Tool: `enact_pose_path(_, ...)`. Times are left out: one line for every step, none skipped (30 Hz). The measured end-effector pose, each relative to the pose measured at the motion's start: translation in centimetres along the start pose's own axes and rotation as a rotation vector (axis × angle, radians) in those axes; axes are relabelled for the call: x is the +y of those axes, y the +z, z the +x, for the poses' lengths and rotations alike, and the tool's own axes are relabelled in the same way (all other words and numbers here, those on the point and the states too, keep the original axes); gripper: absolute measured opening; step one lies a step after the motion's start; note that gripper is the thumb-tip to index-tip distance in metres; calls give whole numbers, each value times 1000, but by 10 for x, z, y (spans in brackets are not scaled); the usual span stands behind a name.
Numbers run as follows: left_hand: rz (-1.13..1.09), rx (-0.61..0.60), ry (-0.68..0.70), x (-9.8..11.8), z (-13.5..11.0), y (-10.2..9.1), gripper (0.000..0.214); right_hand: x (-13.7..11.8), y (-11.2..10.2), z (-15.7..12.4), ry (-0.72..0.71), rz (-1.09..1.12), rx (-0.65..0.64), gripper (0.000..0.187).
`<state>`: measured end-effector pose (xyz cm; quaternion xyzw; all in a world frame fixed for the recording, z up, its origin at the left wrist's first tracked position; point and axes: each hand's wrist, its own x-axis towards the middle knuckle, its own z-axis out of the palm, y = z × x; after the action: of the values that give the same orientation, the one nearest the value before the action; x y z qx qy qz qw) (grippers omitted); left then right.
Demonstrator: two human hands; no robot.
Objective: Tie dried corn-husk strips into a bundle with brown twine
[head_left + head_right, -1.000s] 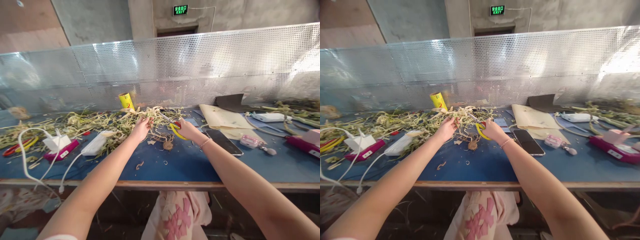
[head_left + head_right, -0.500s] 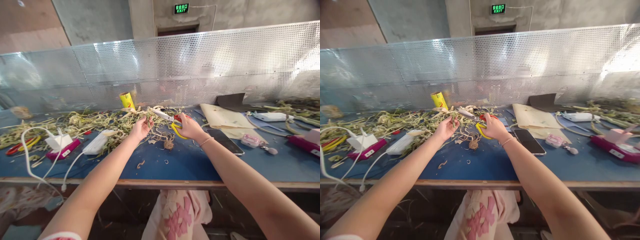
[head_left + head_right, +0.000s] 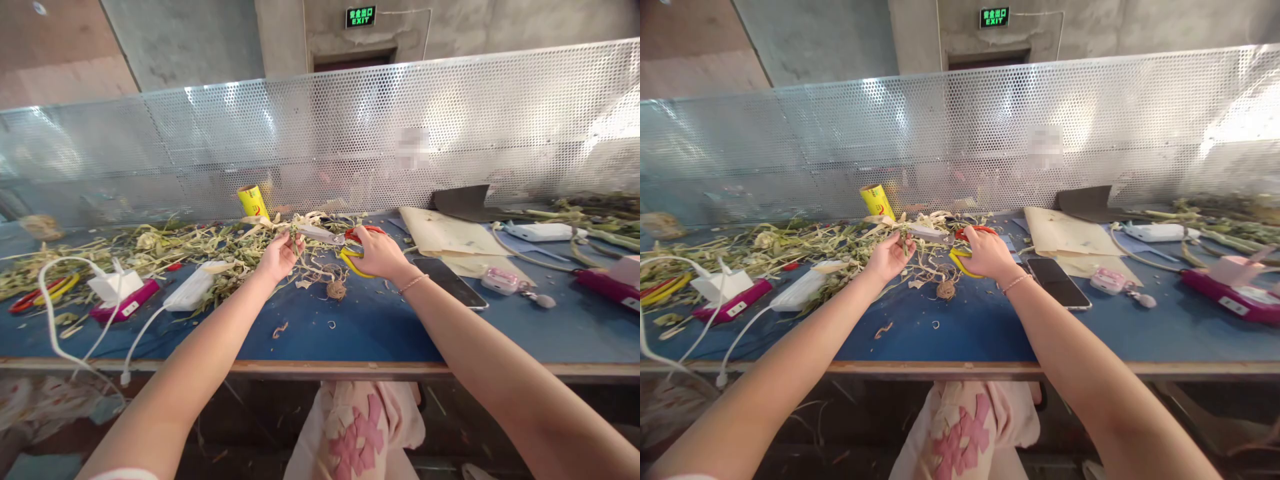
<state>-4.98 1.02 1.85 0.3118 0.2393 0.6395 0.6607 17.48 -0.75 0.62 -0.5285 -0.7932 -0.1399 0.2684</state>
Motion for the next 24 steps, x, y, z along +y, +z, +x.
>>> enact_pose_path(2,-9,7,0,0,-1,18,-1,0,0,0,6,-5,47)
enact_pose_path(5,-18,11,0,1,-1,18,-1,-1,0,1,13,-9,47)
enact_pose_path(9,-24,14,0,1,-2,17,-2,-1,0,5,19,-11,47)
enact_pose_path(12,-25,16,0,1,-2,17,-2,-2,0,7,23,-12,47)
enact_pose_path(16,-26,17,0,1,-2,16,-2,-2,0,9,25,-13,47)
enact_pose_path(18,-26,21,0,0,-2,16,-1,-3,0,10,26,-12,47)
enact_pose_path(21,-28,25,1,0,-2,16,-1,-3,0,15,26,-8,47)
enact_pose_path(25,-32,28,1,0,-2,17,0,-4,0,23,27,-2,47)
enact_pose_path(29,-37,32,2,-1,-1,18,1,-5,0,31,32,4,47)
enact_pose_path(34,-42,34,2,-2,-1,19,2,-5,0,39,41,10,47)
enact_pose_path(40,-47,35,2,-2,-1,21,3,-6,-1,45,51,15,47)
enact_pose_path(46,-52,35,3,-2,0,22,3,-6,-1,46,62,20,46)
enact_pose_path(55,-57,35,2,-2,0,23,3,-5,-1,43,70,23,46)
enact_pose_path(68,-64,34,2,-2,0,24,4,-5,-1,38,74,27,45)
enact_pose_path(84,-70,32,1,-2,0,25,3,-4,-1,33,75,30,44)
enact_pose_path(101,-74,30,1,-2,0,27,3,-3,-1,30,74,33,44)
enact_pose_path(116,-78,29,1,-2,-1,29,3,-3,-1,27,73,35,44)
enact_pose_path(125,-82,29,0,-2,-1,30,2,-2,-1,24,74,36,44)
enact_pose_path(128,-85,30,0,-1,-1,29,2,-2,-1,19,78,35,44)
enact_pose_path(126,-86,33,0,-1,-2,27,1,-2,-1,15,83,35,44)
enact_pose_path(121,-84,37,0,-1,-2,23,1,-3,-1,12,87,33,44)
enact_pose_path(116,-79,40,0,-1,-2,18,0,-4,-1,9,91,33,44)
enact_pose_path(111,-72,41,0,-1,-1,14,0,-4,-2,7,93,31,44)
enact_pose_path(108,-65,43,0,-1,-1,11,0,-5,-2,6,92,27,44)
